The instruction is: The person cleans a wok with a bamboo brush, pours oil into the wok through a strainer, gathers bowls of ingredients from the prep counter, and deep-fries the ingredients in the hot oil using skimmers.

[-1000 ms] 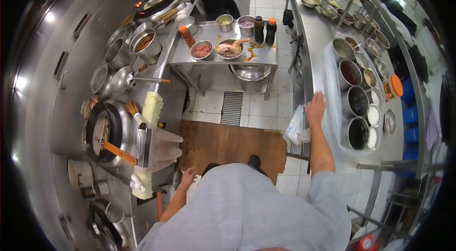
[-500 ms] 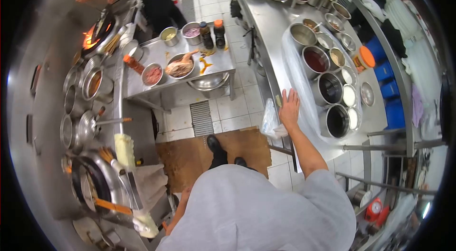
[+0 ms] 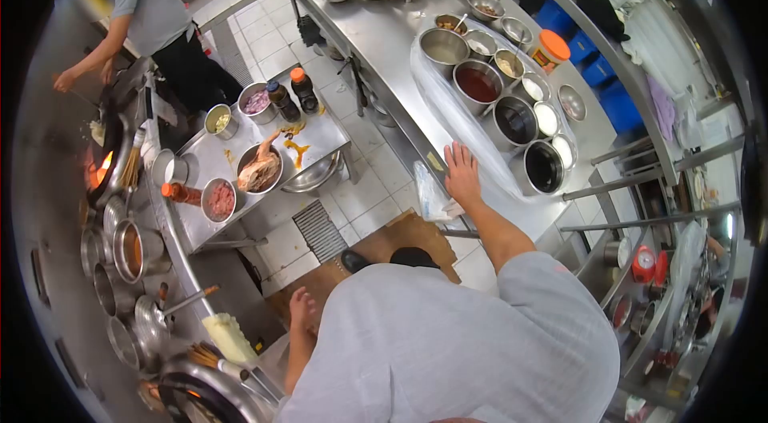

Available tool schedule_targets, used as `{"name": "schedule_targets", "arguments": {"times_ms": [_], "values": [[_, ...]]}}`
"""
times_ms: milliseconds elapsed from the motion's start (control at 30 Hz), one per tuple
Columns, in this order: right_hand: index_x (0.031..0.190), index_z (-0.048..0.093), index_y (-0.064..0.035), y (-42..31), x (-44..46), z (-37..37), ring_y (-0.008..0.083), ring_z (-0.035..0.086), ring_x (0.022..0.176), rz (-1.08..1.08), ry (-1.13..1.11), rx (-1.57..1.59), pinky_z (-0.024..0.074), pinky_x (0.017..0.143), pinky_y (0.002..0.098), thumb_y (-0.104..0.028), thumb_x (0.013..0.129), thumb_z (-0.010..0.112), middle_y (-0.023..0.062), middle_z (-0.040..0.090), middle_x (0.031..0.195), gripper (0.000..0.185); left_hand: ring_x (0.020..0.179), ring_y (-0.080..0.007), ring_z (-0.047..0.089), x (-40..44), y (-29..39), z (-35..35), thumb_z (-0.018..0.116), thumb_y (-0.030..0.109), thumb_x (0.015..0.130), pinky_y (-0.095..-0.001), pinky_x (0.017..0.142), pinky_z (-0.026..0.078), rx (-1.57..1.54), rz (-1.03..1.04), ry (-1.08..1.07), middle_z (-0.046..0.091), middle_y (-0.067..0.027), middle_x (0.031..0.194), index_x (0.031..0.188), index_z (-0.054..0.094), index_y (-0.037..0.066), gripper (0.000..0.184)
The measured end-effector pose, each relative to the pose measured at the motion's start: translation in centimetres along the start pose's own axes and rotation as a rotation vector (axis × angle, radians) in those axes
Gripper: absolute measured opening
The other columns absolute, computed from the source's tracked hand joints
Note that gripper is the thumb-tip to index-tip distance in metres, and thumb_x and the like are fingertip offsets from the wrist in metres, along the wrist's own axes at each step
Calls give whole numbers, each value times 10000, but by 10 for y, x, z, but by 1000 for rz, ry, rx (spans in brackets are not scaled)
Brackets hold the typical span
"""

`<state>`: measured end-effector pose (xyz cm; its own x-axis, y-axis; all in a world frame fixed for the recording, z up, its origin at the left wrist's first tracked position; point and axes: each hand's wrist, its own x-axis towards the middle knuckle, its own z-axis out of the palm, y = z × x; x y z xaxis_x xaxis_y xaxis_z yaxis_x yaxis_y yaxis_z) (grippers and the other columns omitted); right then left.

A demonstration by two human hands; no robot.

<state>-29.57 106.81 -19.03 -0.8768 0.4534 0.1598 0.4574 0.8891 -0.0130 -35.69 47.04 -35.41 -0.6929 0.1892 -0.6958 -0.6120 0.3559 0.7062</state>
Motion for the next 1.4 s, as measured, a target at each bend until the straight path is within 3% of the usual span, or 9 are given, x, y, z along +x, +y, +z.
{"name": "schedule_targets", "arguments": {"times_ms": [300, 433, 500, 600, 800, 967, 1133, 1267, 1400], "values": [[1426, 345, -80, -1, 8, 2, 346, 299, 1350, 13, -6, -2, 301, 1057, 496, -129, 692, 718, 150, 299, 1487, 825, 678, -121, 569, 22, 10, -13, 545, 109, 900, -270, 504, 499, -173, -113, 60, 572, -11, 908, 1261, 495, 109, 365], [1424, 347, -95, 1, 7, 1, 329, 310, 1342, 3, 2, -24, 322, 1043, 500, -149, 721, 696, 143, 301, 1485, 787, 787, -129, 594, 50, -59, -1, 578, 78, 899, -268, 643, 516, 23, 46, 25, 619, -54, 949, 1198, 549, 23, 306], [1422, 353, -87, 2, 7, 4, 334, 309, 1342, 8, -1, -15, 311, 1049, 492, -139, 707, 705, 147, 307, 1480, 799, 849, -130, 594, 70, -105, -4, 577, 62, 894, -261, 707, 510, -26, 147, -210, 637, -69, 982, 1167, 573, 2, 279], [1419, 358, -77, 2, 6, 1, 342, 308, 1341, 0, 8, -5, 298, 1056, 485, -128, 694, 710, 153, 313, 1475, 808, 835, -134, 593, 75, -96, -4, 554, 64, 902, -266, 676, 510, 214, 200, -198, 624, -52, 955, 1185, 560, 21, 286], [1428, 340, -77, 4, 5, 0, 350, 300, 1348, -31, -20, 36, 312, 1044, 521, -138, 727, 697, 158, 299, 1485, 789, 723, -139, 593, 20, -15, 19, 549, 112, 900, -285, 530, 494, -295, -52, 100, 583, -5, 901, 1218, 542, 120, 319], [1439, 319, -67, 10, 3, 5, 374, 288, 1357, -58, -19, 35, 296, 1056, 542, -144, 740, 688, 181, 286, 1491, 795, 690, -122, 598, -27, -19, 52, 563, 129, 893, -280, 483, 485, -193, -39, 179, 595, -5, 912, 1219, 546, 134, 326], [1438, 300, -2, 9, 1, 6, 389, 222, 1409, -145, -85, 26, 200, 1126, 545, -54, 775, 586, 195, 223, 1532, 725, 668, -128, 602, -94, -56, 93, 573, 138, 882, -282, 476, 502, 57, -71, 227, 636, -54, 995, 1235, 564, 107, 354], [1447, 310, -10, 20, 0, 38, 360, 198, 1427, -235, -27, 46, 144, 1156, 506, -79, 779, 559, 182, 225, 1542, 716, 649, -144, 609, -149, -134, 117, 581, 148, 872, -285, 493, 515, -102, -52, 390, 647, -79, 1024, 1233, 573, 89, 365], [1462, 294, -41, 18, -8, 31, 327, 195, 1434, -257, 20, 156, 158, 1151, 491, -88, 776, 584, 142, 237, 1548, 747, 634, -165, 618, -233, -152, 154, 603, 164, 840, -302, 502, 518, -54, -218, 494, 662, -105, 874, 1192, 609, 94, 359]]}}
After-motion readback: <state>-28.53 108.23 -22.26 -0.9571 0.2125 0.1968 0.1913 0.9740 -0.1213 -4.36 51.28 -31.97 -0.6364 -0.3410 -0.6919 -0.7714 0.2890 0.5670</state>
